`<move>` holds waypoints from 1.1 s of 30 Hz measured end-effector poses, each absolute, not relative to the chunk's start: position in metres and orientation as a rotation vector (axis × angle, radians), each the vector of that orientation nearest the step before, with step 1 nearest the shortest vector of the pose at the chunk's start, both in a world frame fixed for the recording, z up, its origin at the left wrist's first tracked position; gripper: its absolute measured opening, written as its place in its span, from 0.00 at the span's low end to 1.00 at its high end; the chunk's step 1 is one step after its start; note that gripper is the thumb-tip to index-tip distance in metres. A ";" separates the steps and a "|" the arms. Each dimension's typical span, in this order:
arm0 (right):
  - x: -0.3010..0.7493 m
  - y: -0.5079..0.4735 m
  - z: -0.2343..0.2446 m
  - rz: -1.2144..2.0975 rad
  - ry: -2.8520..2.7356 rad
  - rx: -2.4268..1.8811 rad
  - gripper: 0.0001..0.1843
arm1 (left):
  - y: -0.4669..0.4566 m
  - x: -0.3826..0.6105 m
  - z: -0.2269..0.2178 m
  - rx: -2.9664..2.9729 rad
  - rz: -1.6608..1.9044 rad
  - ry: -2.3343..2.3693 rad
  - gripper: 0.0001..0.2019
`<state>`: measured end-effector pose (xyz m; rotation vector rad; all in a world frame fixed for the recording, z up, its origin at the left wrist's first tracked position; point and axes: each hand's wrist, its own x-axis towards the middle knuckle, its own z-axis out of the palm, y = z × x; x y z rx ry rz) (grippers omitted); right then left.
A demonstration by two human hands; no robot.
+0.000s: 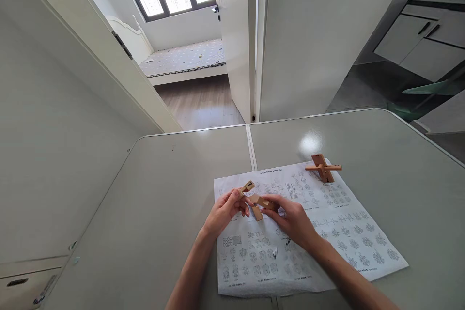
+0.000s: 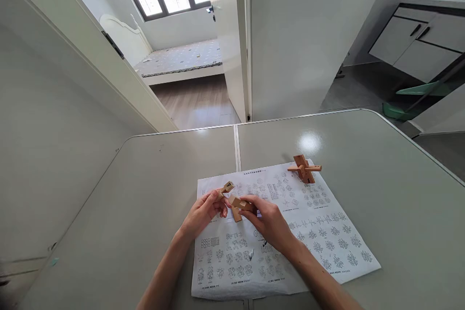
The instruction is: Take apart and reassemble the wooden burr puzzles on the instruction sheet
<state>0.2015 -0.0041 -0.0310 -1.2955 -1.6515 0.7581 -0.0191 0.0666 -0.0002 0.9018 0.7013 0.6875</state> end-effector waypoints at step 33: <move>0.195 -0.006 -0.023 0.515 -1.705 -1.087 0.13 | 0.056 -0.018 0.013 1.328 0.450 0.748 0.29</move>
